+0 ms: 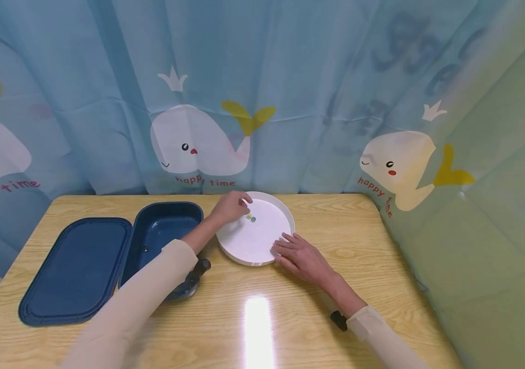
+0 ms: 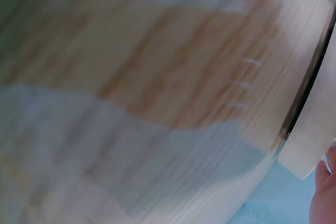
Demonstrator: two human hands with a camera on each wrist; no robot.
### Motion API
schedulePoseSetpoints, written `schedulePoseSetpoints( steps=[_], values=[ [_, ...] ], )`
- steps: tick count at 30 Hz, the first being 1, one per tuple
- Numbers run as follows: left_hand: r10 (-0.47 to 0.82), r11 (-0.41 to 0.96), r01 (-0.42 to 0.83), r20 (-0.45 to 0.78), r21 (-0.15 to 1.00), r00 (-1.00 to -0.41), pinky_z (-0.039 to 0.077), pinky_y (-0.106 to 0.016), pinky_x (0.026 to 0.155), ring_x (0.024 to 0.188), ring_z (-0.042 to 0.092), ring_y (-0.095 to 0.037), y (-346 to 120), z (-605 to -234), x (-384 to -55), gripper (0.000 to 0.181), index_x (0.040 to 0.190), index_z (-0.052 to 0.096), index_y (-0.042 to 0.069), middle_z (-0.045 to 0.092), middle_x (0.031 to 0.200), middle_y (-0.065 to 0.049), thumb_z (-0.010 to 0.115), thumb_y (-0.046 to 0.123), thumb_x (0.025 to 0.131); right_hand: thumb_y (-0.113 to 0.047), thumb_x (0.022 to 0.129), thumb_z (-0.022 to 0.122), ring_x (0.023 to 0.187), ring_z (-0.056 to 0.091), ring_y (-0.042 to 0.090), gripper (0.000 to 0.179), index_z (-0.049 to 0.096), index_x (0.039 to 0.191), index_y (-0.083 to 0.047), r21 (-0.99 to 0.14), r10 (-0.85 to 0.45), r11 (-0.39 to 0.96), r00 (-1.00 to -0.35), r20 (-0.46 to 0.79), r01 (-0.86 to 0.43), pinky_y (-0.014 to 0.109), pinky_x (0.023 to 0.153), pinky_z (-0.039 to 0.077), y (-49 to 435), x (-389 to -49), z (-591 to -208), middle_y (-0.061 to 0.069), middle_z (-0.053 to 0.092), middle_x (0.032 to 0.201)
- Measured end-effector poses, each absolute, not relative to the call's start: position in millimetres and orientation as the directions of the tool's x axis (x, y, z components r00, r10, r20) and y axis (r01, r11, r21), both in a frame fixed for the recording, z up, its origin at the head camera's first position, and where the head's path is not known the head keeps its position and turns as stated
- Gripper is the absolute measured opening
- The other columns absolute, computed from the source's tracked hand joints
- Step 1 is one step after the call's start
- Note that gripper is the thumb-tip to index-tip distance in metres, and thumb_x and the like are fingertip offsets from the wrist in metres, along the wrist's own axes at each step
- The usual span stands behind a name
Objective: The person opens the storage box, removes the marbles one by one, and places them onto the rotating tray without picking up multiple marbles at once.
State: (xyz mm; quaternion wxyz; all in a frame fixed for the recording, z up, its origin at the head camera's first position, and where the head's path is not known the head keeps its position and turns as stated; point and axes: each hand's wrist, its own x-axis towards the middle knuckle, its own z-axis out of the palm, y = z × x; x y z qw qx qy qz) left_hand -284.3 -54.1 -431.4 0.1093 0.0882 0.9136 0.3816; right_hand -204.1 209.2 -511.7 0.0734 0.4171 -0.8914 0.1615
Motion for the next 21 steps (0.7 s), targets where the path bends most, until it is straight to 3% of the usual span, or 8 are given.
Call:
schedulePoseSetpoints(
  steps=[14, 21],
  values=[
    [0.242, 0.611, 0.071, -0.1, 0.789, -0.965, 0.052, -0.04, 0.081, 0.101, 0.06, -0.03, -102.3, -416.1, -254.1, 0.026, 0.118, 0.065, 0.0, 0.065, 0.107, -0.014, 0.065, 0.012, 0.095, -0.027, 0.099, 0.062, 0.134, 0.048, 0.031, 0.034, 0.068, 0.129, -0.011, -0.225, -0.718, 0.6, -0.64, 0.272, -0.768, 0.051, 0.112, 0.03, 208.1, -202.9, -512.5, 0.006, 0.064, 0.132],
    [0.189, 0.645, 0.02, -0.134, 0.764, -0.973, 0.052, -0.04, 0.081, 0.099, 0.06, -0.03, -132.3, -421.7, -241.6, 0.029, 0.121, 0.064, -0.001, 0.065, 0.11, -0.017, 0.061, 0.012, 0.096, -0.025, 0.099, 0.063, 0.133, 0.049, 0.031, 0.034, 0.068, 0.129, -0.01, -0.222, -0.718, 0.597, -0.636, 0.281, -0.771, 0.052, 0.111, 0.031, 207.8, -202.7, -511.3, 0.007, 0.064, 0.131]
  ],
)
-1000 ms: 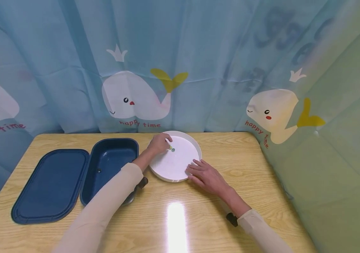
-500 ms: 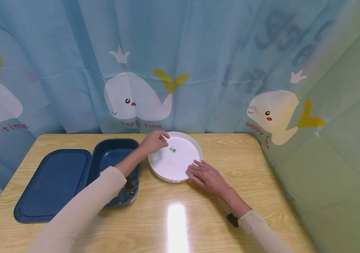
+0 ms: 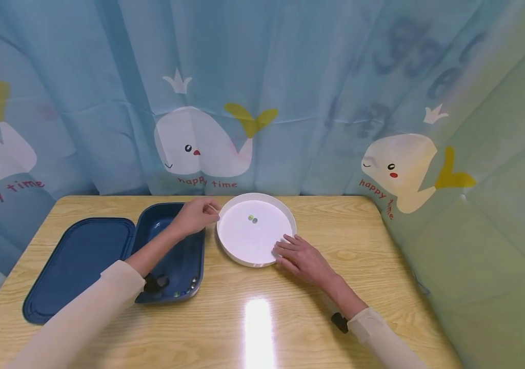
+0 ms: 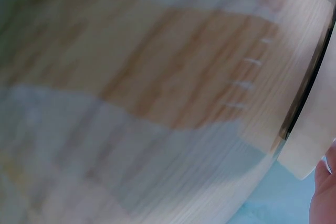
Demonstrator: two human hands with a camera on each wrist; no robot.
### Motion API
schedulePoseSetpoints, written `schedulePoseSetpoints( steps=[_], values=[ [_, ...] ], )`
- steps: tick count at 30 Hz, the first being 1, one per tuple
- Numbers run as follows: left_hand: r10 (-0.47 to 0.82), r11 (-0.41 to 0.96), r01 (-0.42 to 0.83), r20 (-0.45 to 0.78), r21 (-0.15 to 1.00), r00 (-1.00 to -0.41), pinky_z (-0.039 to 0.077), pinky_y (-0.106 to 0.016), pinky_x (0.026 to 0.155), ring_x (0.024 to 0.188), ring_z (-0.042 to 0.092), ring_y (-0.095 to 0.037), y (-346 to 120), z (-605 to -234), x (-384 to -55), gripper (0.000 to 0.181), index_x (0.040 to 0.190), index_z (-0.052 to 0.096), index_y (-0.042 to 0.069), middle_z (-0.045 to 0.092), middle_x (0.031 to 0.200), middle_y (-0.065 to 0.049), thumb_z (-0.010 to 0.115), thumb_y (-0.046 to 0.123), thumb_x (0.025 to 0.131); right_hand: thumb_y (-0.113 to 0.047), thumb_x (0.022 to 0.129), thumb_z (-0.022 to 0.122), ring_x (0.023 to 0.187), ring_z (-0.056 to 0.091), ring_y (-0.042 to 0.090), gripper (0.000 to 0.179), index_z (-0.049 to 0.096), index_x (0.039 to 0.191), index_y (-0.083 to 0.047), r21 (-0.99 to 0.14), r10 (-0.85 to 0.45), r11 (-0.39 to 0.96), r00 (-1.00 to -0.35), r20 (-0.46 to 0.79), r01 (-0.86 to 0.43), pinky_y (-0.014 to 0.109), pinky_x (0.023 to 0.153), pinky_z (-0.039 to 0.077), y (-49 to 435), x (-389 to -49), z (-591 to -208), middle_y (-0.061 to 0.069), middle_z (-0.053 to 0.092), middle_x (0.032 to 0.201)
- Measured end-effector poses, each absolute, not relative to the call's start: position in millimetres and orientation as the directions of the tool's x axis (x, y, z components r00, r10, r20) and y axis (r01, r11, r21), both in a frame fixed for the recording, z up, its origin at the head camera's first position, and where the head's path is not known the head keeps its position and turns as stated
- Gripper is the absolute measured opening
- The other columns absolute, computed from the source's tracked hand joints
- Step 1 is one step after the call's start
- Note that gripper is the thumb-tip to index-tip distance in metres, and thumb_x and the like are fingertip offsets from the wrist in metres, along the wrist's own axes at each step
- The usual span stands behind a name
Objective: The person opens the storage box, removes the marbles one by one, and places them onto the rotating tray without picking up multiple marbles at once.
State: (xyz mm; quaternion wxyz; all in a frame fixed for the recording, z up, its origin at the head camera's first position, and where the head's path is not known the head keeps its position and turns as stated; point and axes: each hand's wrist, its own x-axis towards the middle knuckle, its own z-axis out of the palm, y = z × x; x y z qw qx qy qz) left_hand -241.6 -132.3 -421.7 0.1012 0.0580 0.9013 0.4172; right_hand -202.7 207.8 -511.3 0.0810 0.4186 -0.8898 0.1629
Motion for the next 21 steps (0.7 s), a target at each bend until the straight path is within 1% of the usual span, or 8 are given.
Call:
schedulePoseSetpoints(
  steps=[4, 8, 11, 17, 21],
  values=[
    [0.184, 0.662, 0.04, -0.111, 0.748, -0.977, 0.052, -0.041, 0.078, 0.093, 0.061, -0.03, -150.1, -432.4, -238.0, 0.023, 0.115, 0.065, -0.002, 0.067, 0.103, -0.016, 0.062, 0.009, 0.095, -0.025, 0.099, 0.063, 0.134, 0.048, 0.031, 0.034, 0.068, 0.129, -0.01, -0.229, -0.713, 0.602, -0.645, 0.275, -0.764, 0.052, 0.111, 0.03, 207.7, -201.9, -509.8, 0.007, 0.064, 0.131],
    [0.171, 0.67, 0.03, -0.115, 0.742, -0.979, 0.051, -0.04, 0.075, 0.087, 0.06, -0.028, -161.3, -439.7, -232.2, 0.018, 0.11, 0.066, -0.002, 0.066, 0.096, -0.013, 0.064, 0.008, 0.095, -0.027, 0.1, 0.062, 0.134, 0.047, 0.029, 0.034, 0.069, 0.129, -0.011, -0.228, -0.711, 0.608, -0.649, 0.269, -0.76, 0.05, 0.112, 0.029, 207.9, -202.6, -510.6, 0.006, 0.064, 0.131],
    [0.164, 0.679, 0.02, -0.125, 0.734, -0.979, 0.051, -0.041, 0.075, 0.087, 0.061, -0.028, -166.3, -443.7, -228.5, 0.016, 0.108, 0.066, -0.002, 0.067, 0.096, -0.013, 0.065, 0.007, 0.095, -0.028, 0.1, 0.062, 0.135, 0.047, 0.029, 0.034, 0.068, 0.129, -0.011, -0.224, -0.711, 0.61, -0.65, 0.268, -0.76, 0.05, 0.113, 0.029, 208.0, -203.1, -511.5, 0.006, 0.064, 0.132],
    [0.182, 0.694, 0.028, -0.138, 0.719, -0.974, 0.051, -0.043, 0.077, 0.086, 0.062, -0.03, -172.5, -450.4, -225.1, 0.017, 0.108, 0.066, -0.005, 0.068, 0.096, -0.016, 0.065, 0.005, 0.093, -0.027, 0.099, 0.062, 0.134, 0.047, 0.029, 0.034, 0.069, 0.129, -0.011, -0.218, -0.712, 0.611, -0.649, 0.269, -0.761, 0.05, 0.113, 0.029, 207.6, -202.9, -511.6, 0.006, 0.064, 0.132],
    [0.196, 0.708, 0.04, -0.142, 0.705, -0.97, 0.05, -0.041, 0.075, 0.082, 0.062, -0.027, -176.6, -454.1, -226.4, 0.017, 0.106, 0.066, -0.007, 0.069, 0.092, -0.014, 0.065, 0.004, 0.092, -0.027, 0.099, 0.062, 0.134, 0.048, 0.029, 0.034, 0.069, 0.129, -0.011, -0.217, -0.714, 0.61, -0.647, 0.267, -0.762, 0.05, 0.112, 0.029, 206.9, -202.8, -511.3, 0.006, 0.064, 0.131]
  ],
)
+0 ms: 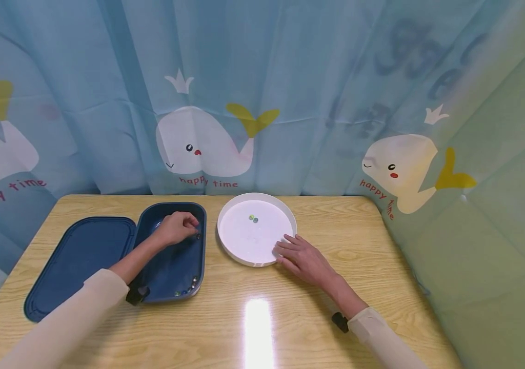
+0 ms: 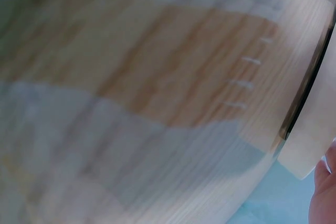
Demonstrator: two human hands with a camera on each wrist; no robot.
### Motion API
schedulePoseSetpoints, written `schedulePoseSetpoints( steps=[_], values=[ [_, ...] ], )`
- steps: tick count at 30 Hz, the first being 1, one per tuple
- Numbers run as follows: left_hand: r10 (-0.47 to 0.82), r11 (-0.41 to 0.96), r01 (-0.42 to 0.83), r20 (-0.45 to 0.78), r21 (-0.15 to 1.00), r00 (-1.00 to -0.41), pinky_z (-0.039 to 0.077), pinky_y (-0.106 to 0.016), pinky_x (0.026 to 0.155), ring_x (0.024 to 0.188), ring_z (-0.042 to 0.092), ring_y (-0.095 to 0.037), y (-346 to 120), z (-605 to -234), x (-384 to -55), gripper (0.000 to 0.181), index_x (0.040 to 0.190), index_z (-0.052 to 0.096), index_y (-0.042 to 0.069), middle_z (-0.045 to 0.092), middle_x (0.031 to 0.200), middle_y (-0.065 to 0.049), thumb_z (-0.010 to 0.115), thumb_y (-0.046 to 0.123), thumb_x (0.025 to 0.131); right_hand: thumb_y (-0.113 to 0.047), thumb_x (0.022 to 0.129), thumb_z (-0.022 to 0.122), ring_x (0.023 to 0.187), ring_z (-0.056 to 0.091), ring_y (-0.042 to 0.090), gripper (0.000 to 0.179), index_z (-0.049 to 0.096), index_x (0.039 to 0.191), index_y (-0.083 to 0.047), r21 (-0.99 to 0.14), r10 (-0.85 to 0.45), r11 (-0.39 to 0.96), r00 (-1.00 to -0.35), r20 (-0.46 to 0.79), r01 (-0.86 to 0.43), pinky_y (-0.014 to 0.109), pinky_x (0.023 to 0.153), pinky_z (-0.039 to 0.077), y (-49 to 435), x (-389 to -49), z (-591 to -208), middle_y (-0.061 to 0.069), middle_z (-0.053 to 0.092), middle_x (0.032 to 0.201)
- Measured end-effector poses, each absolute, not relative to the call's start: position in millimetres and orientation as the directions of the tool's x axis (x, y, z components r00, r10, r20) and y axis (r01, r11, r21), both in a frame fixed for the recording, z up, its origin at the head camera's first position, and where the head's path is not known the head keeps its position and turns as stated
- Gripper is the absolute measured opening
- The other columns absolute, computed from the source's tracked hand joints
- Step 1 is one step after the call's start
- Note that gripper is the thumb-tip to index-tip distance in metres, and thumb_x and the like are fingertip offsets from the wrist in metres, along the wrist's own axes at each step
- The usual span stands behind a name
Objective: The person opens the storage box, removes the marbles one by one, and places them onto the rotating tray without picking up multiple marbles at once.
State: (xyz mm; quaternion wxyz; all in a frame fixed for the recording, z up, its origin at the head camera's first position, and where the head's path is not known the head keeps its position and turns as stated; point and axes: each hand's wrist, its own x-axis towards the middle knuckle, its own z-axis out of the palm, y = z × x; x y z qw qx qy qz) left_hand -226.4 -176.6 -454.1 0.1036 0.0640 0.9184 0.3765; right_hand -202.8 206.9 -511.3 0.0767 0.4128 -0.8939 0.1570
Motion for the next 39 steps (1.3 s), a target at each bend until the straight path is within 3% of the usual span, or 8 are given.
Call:
schedulePoseSetpoints(
  steps=[12, 29, 39],
  values=[
    [0.236, 0.758, 0.053, -0.197, 0.651, -0.952, 0.048, -0.035, 0.067, 0.075, 0.058, -0.023, -178.5, -460.7, -232.6, 0.014, 0.101, 0.066, -0.009, 0.067, 0.087, -0.013, 0.063, 0.0, 0.09, -0.028, 0.1, 0.062, 0.134, 0.048, 0.029, 0.035, 0.068, 0.13, -0.011, -0.204, -0.721, 0.61, -0.643, 0.26, -0.766, 0.049, 0.113, 0.029, 207.0, -203.9, -509.8, 0.005, 0.064, 0.132],
    [0.245, 0.804, 0.078, -0.208, 0.59, -0.947, 0.047, -0.032, 0.063, 0.071, 0.057, -0.021, -174.0, -465.6, -236.8, 0.004, 0.089, 0.07, -0.002, 0.066, 0.081, -0.008, 0.067, 0.001, 0.088, -0.026, 0.098, 0.064, 0.133, 0.049, 0.031, 0.036, 0.068, 0.129, -0.009, -0.201, -0.727, 0.594, -0.627, 0.281, -0.779, 0.053, 0.11, 0.031, 206.4, -205.0, -510.5, 0.006, 0.064, 0.131],
    [0.27, 0.782, 0.09, -0.205, 0.617, -0.941, 0.047, -0.032, 0.063, 0.07, 0.057, -0.021, -174.7, -465.0, -237.9, 0.003, 0.085, 0.07, 0.0, 0.065, 0.079, -0.008, 0.068, 0.002, 0.087, -0.027, 0.099, 0.062, 0.133, 0.049, 0.029, 0.035, 0.068, 0.129, -0.011, -0.194, -0.724, 0.607, -0.637, 0.264, -0.771, 0.05, 0.111, 0.031, 207.6, -203.5, -510.3, 0.005, 0.064, 0.132]
  ],
)
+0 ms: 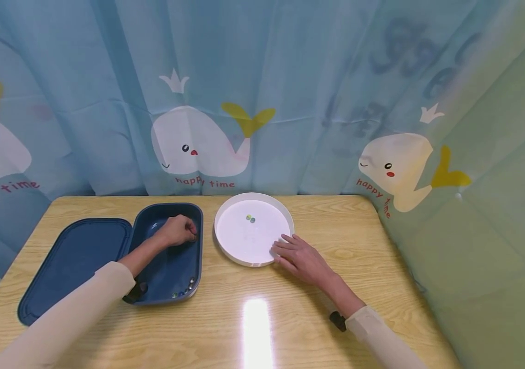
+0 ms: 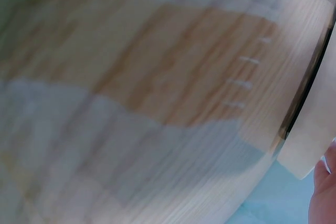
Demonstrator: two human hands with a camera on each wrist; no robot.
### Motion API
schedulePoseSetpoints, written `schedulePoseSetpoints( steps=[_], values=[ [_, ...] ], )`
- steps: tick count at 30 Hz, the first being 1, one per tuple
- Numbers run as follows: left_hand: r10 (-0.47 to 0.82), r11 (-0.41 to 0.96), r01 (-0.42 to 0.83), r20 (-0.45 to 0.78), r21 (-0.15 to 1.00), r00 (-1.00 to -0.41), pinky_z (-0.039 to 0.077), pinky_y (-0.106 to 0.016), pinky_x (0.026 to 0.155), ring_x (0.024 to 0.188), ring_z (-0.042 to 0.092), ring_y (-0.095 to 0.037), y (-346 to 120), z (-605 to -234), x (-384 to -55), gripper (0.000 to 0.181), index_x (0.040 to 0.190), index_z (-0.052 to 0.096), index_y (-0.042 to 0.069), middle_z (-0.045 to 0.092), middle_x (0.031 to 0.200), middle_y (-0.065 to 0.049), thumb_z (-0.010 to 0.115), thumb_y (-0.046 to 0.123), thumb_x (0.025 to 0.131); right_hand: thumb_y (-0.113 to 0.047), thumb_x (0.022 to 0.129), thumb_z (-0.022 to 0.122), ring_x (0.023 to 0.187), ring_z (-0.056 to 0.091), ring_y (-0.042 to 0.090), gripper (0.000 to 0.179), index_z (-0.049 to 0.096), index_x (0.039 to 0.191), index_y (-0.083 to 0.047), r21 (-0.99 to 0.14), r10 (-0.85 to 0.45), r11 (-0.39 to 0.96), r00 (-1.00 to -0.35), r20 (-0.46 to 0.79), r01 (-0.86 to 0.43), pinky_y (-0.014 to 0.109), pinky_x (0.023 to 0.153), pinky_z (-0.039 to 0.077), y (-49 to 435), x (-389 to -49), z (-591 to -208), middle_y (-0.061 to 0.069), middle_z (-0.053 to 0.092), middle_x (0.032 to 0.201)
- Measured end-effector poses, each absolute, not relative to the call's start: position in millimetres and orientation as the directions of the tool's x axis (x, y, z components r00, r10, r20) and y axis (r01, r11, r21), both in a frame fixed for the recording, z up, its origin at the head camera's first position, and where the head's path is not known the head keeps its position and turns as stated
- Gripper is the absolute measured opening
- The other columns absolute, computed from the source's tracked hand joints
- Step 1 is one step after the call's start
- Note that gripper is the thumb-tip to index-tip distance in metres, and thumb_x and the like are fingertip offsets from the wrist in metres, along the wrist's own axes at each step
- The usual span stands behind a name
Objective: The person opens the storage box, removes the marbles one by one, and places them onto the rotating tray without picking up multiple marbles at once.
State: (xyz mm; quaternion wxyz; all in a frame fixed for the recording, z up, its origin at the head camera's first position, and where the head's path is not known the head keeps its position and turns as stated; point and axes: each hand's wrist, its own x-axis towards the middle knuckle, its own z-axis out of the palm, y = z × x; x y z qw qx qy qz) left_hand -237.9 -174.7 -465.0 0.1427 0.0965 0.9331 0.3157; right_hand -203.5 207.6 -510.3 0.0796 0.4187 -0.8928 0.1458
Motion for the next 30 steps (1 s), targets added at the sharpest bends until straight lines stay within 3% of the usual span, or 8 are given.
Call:
schedulePoseSetpoints(
  steps=[13, 30],
  values=[
    [0.259, 0.741, 0.096, -0.151, 0.665, -0.954, 0.047, -0.034, 0.065, 0.07, 0.057, -0.02, -181.2, -455.5, -234.6, 0.004, 0.089, 0.069, -0.001, 0.065, 0.078, -0.005, 0.067, 0.002, 0.086, -0.027, 0.1, 0.062, 0.135, 0.047, 0.028, 0.036, 0.067, 0.131, -0.01, -0.208, -0.716, 0.618, -0.652, 0.25, -0.758, 0.05, 0.112, 0.03, 207.6, -202.1, -513.0, 0.006, 0.063, 0.133],
    [0.219, 0.678, 0.069, -0.112, 0.732, -0.969, 0.051, -0.037, 0.075, 0.085, 0.06, -0.026, -169.3, -420.9, -233.2, 0.013, 0.103, 0.068, 0.001, 0.067, 0.094, -0.011, 0.067, 0.011, 0.094, -0.028, 0.1, 0.061, 0.135, 0.047, 0.029, 0.035, 0.068, 0.13, -0.011, -0.218, -0.712, 0.619, -0.656, 0.25, -0.755, 0.05, 0.112, 0.029, 207.2, -202.2, -512.1, 0.006, 0.063, 0.133]
  ],
)
